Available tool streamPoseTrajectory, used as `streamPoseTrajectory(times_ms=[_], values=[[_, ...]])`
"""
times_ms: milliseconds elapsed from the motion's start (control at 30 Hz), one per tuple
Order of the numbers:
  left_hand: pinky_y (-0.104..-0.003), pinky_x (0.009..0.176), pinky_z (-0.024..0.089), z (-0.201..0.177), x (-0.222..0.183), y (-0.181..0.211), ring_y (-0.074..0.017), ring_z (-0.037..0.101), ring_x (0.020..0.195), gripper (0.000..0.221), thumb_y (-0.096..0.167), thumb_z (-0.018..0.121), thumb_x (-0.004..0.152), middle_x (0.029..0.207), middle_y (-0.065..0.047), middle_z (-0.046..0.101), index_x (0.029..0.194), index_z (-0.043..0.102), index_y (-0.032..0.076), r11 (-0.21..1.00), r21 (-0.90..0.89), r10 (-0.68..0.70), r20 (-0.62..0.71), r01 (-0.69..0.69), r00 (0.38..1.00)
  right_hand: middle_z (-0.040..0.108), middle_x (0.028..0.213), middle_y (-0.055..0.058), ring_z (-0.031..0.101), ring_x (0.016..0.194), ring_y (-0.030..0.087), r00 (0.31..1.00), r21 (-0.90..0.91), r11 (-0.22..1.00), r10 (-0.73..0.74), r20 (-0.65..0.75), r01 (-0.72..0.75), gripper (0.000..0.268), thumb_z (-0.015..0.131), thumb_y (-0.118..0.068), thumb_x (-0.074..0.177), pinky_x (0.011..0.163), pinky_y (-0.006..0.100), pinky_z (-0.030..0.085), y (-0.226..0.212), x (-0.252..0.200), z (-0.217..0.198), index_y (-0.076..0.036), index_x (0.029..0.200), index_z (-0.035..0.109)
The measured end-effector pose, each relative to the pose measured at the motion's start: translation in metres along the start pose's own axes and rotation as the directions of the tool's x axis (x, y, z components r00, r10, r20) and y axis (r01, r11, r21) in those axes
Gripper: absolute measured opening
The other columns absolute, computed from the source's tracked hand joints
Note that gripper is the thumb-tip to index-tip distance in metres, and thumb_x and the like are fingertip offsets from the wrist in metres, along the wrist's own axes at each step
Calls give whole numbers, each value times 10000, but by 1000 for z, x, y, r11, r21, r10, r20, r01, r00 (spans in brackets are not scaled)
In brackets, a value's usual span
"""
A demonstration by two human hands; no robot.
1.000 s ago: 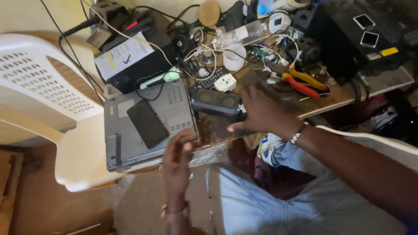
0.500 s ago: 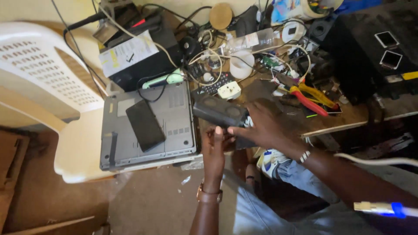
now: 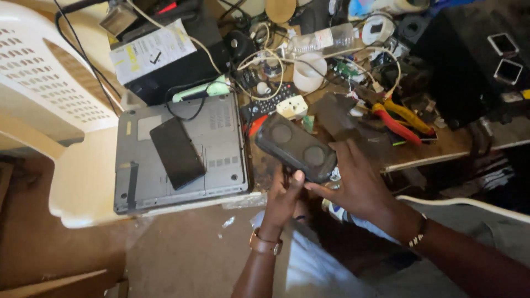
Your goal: Cleaning and inspecting a portable speaker, including stripping wires and wiping the casing.
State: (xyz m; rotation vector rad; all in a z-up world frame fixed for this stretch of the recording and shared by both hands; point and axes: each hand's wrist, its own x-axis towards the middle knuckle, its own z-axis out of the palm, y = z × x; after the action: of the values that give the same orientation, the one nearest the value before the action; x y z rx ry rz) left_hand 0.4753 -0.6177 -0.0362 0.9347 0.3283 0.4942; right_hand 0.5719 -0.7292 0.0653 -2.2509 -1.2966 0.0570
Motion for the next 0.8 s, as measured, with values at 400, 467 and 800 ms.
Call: streamPoseTrajectory(times_ms=[400, 467, 800], values=[[-313, 980, 329, 59, -23, 31, -210, 449, 1142, 501, 245, 523, 830, 1218, -136, 470, 1236, 326, 27, 952, 255, 172, 14, -170, 985, 485, 863, 149, 524, 777, 350, 928, -326, 945, 107, 358, 17, 569, 717, -445, 601, 626, 432, 423, 34, -3, 2, -70, 904, 414], [-316, 971, 335, 58, -26, 33, -219, 454, 1147, 521, 271, 522, 817, 1217, -132, 482, 1241, 342, 29, 923, 358, 157, -11, -142, 988, 481, 827, 131, 524, 722, 348, 919, -302, 953, 115, 376, 5, 574, 685, -495, 627, 592, 436, 406, 38, -6, 3, -81, 898, 394], [-360, 879, 425, 39, -18, 18, -213, 438, 1118, 546, 156, 492, 856, 1252, -150, 437, 1319, 217, 67, 988, 56, 138, 111, -145, 984, 479, 782, 127, 540, 696, 328, 898, -248, 968, 148, 413, -46, 568, 652, -501, 650, 566, 409, 439, 19, 5, -12, -46, 892, 412]])
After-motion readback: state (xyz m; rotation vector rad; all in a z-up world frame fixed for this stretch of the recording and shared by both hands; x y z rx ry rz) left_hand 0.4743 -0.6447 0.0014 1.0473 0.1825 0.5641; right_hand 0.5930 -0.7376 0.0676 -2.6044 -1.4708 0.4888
